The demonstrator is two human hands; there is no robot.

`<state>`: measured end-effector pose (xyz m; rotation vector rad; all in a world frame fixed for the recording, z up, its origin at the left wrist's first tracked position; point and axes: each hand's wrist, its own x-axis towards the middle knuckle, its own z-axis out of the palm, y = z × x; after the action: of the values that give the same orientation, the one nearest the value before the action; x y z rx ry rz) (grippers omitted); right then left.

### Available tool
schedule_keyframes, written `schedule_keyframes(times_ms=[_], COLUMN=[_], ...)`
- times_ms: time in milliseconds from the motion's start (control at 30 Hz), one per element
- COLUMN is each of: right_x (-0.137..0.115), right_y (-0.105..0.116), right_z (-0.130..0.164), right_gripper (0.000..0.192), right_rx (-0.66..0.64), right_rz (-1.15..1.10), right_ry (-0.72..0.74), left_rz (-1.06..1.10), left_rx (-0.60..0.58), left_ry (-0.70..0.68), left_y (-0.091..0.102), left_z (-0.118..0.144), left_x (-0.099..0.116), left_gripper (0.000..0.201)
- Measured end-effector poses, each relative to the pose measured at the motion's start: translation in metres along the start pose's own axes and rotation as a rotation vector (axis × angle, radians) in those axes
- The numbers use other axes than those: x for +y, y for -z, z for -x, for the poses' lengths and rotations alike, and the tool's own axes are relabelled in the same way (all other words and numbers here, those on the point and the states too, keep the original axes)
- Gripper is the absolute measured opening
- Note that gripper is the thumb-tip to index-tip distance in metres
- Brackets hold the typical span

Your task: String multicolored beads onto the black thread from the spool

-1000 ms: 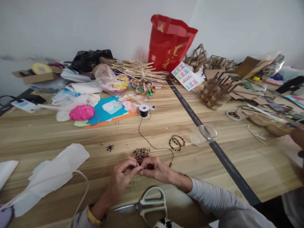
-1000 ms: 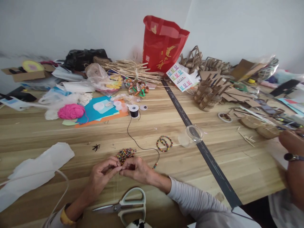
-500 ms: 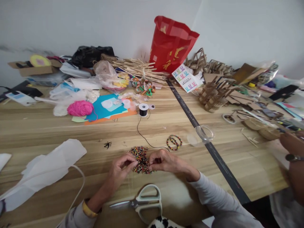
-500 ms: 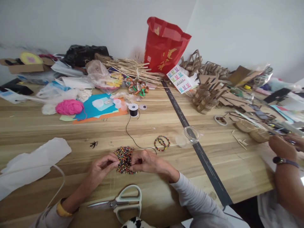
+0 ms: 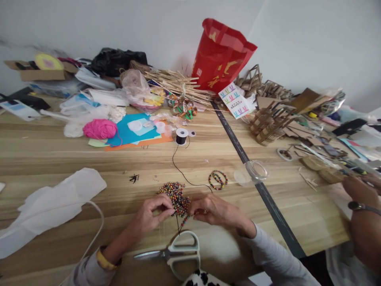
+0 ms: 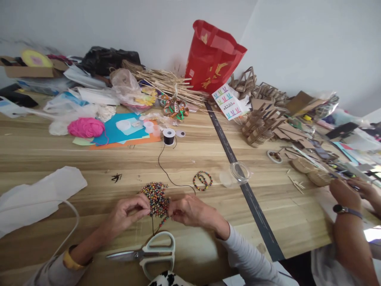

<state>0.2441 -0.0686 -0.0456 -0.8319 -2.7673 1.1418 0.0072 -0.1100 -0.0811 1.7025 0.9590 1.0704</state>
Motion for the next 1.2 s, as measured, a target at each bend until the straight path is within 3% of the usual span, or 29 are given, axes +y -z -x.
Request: schedule_keyframes(times_ms=[200, 367, 533, 700, 867, 1000, 1200], right_x=[-0.01, -0.005, -0.013, -0.024, -0.02, -0.014, -0.021], right_y=[-0.012, -0.002, 0.005, -0.014, -0.027, -0.028, -0.034], right_z=[0.007, 0.017, 0.012, -0.007, -0.007, -0.001, -0.01], right_gripper=[0.011, 0.008, 0.01, 0.015, 0.012, 0.003, 0.014], right_rx=[0.014, -0.021, 0.008, 0.003, 0.03, 0.128, 0.131], right_rz=[0.28, 0.36, 0.269, 0.144, 0.134, 0.077, 0.12], right_ry=[-0.036, -0.051, -0.014, 0.128, 0.111, 0.045, 0.091], left_rz=[-0.029, -0.009, 0.04, 0.068, 0.121, 0.159, 0.184], left_rx=[0.0, -0.013, -0.006, -0.006, 0.0, -0.031, -0.027], left_ry=[0.015, 0.004, -0.036, -0.053, -0.087, -0.058, -0.052], left_y=[0.003, 0.003, 0.002, 0.003, 0.005, 0.005, 0.004], left_z=[0.0, -0.001, 0.001, 0.003, 0.005, 0.007, 0.008], left_x=[0.004, 0.004, 0.007, 0.014, 0.012, 0.008, 0.01], left_gripper=[0.016, 0.016, 0.016, 0.014, 0.012, 0.01, 0.013])
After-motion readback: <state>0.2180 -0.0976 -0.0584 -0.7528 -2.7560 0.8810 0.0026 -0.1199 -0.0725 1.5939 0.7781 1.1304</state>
